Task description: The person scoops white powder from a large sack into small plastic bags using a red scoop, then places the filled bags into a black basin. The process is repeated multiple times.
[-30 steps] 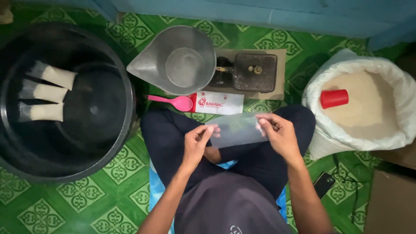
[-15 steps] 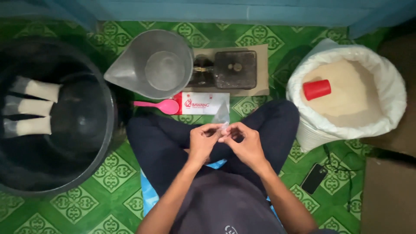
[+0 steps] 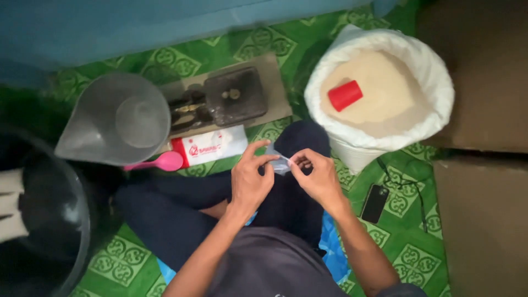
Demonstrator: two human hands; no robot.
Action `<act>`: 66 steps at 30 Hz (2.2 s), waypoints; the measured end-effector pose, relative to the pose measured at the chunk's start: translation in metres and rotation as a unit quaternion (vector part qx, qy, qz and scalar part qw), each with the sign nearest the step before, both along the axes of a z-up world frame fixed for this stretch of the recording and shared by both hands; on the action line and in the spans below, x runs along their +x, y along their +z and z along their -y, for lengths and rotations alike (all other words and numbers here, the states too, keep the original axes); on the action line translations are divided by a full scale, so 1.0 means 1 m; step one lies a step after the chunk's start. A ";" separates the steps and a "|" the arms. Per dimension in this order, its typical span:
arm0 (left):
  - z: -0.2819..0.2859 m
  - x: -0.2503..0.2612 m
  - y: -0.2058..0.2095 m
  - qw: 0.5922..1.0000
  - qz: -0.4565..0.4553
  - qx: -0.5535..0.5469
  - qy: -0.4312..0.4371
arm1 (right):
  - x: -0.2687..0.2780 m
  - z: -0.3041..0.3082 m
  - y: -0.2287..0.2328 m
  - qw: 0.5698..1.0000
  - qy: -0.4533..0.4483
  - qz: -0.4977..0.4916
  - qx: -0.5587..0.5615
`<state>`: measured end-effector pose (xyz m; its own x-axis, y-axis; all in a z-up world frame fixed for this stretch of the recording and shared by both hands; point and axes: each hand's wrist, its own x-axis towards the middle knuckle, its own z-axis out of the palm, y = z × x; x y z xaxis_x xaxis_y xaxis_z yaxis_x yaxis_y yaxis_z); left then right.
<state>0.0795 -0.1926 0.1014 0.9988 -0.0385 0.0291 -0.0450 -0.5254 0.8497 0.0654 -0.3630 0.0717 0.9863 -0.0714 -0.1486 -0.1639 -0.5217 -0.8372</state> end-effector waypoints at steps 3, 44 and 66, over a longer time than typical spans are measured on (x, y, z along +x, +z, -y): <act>0.024 0.011 -0.012 0.998 0.011 0.029 -0.062 | 0.014 0.030 0.007 0.999 0.036 -0.027 0.028; 0.119 0.121 -0.021 0.988 -0.028 -0.052 -0.144 | 0.145 0.201 -0.078 0.972 -0.092 -0.168 -0.134; 0.223 0.160 -0.024 0.946 -0.157 0.089 -0.269 | 0.109 0.200 0.066 0.951 -0.175 -0.125 -0.223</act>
